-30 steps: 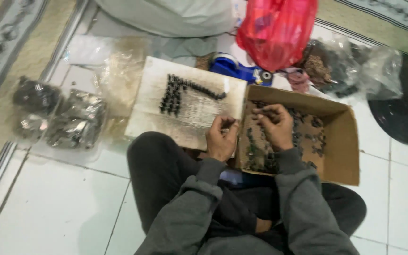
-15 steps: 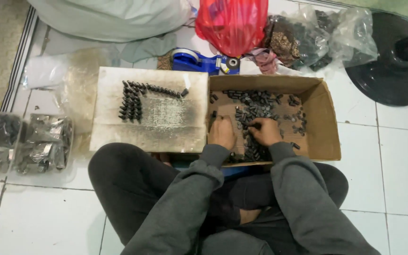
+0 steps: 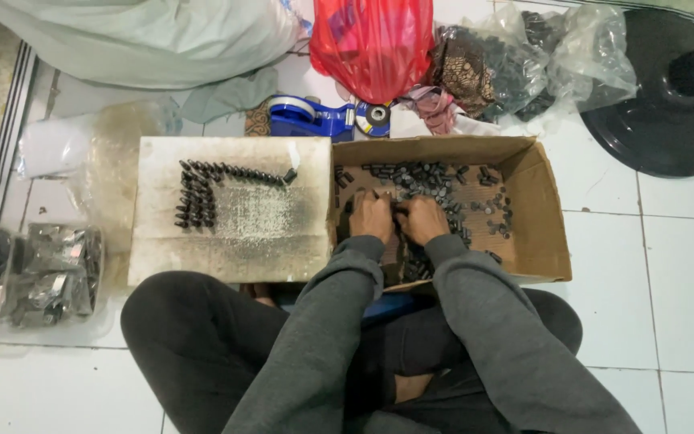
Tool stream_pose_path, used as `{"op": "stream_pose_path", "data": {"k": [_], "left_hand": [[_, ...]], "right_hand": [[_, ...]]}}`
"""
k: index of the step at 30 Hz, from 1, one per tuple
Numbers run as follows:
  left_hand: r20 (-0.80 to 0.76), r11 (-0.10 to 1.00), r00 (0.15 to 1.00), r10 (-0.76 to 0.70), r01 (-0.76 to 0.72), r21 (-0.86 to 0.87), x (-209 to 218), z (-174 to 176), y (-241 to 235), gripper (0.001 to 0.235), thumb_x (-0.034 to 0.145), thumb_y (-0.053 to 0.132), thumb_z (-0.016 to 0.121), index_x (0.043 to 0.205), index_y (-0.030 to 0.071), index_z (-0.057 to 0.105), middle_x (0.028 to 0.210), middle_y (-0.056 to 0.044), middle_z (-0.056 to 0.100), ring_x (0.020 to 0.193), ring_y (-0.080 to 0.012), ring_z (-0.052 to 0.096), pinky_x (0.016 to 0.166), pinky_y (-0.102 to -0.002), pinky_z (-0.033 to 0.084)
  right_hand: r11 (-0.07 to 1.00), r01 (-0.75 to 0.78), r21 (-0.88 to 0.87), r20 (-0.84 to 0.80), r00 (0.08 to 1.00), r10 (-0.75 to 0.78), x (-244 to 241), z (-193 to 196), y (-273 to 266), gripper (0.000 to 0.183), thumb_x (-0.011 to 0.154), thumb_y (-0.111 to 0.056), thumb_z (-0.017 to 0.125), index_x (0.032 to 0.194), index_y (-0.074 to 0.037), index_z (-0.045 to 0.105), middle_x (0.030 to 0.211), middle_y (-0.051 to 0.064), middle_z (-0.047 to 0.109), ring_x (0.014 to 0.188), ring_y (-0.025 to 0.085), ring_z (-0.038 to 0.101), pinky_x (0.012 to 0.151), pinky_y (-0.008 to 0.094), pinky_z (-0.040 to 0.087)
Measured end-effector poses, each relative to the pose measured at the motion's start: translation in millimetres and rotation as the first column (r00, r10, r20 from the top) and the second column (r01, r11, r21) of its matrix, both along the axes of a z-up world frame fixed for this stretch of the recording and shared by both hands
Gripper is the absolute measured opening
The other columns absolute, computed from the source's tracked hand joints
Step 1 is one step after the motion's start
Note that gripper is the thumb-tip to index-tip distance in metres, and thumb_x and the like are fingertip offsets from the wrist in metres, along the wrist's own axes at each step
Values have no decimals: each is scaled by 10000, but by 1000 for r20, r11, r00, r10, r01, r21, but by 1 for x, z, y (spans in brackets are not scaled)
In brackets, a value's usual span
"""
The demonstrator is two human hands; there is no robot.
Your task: The person sits on the floor and repeatedly picks up small black plastic components from a cardboard box, joins them by hand, and places the assembled pairs onto a white board. The process continues throughout the clip with no other tools used.
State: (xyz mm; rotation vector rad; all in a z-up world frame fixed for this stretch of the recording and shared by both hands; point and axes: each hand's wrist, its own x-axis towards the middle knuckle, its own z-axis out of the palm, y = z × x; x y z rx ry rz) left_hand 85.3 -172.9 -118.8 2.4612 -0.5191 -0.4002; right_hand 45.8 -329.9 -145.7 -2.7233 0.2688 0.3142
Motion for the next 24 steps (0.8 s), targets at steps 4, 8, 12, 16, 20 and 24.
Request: {"op": "stream_pose_path", "data": {"k": [4, 8, 12, 16, 20, 24], "left_hand": [[32, 1000, 999, -23, 23, 10, 4, -15, -8, 291, 1025, 148, 563, 1262, 77, 716, 1128, -230, 645, 1076, -378, 664, 819, -516, 645], [29, 999, 999, 40, -39, -33, -1, -18, -1, 283, 1025, 149, 537, 1192, 58, 746, 1123, -244, 662, 996, -400, 688, 758, -531, 661], [91, 998, 994, 56, -58, 24, -6, -58, -5, 262, 1002, 153, 554, 1103, 35, 765, 1069, -225, 677, 913, -391, 718, 705, -518, 665], [121, 992, 992, 32, -46, 120, -15, -40, -1, 190, 944, 118, 593, 934, 33, 762, 928, -181, 689, 848, -347, 738, 675, -487, 661], [110, 997, 994, -4, -4, 74, -25, -37, 3, 105, 932, 105, 665, 956, 13, 710, 990, -202, 662, 916, -371, 717, 699, -522, 653], [-68, 998, 998, 11, -6, 68, -29, -15, 9, 411, 807, 183, 835, 1116, 7, 628, 1083, -222, 647, 1061, -410, 686, 837, -580, 635]], "right_hand": [[999, 26, 27, -19, 999, -26, 9, -16, -9, 232, 901, -237, 724, 1102, -176, 822, 1084, 157, 766, 1066, 395, 724, 836, 534, 641], [998, 31, 60, -84, 996, -26, 6, -8, -3, 228, 906, -186, 693, 1090, -121, 812, 1054, 179, 769, 1048, 403, 729, 837, 537, 635], [990, 78, 116, -188, 981, -56, -13, 6, 2, 270, 898, -208, 699, 1101, -64, 801, 1014, 201, 774, 1011, 424, 728, 794, 585, 623], [979, 134, 157, -162, 981, -108, -33, 51, 16, 275, 840, -210, 669, 1039, -56, 783, 938, 191, 761, 991, 429, 723, 819, 593, 607], [951, 205, 233, -145, 974, -175, -45, 44, 9, 302, 857, -219, 709, 1086, -31, 769, 982, 224, 767, 1041, 476, 715, 854, 643, 582], [950, 210, 232, -137, 974, -182, -43, 55, 14, 360, 856, -241, 697, 1142, -43, 788, 1023, 227, 779, 1076, 477, 714, 909, 648, 572]]}}
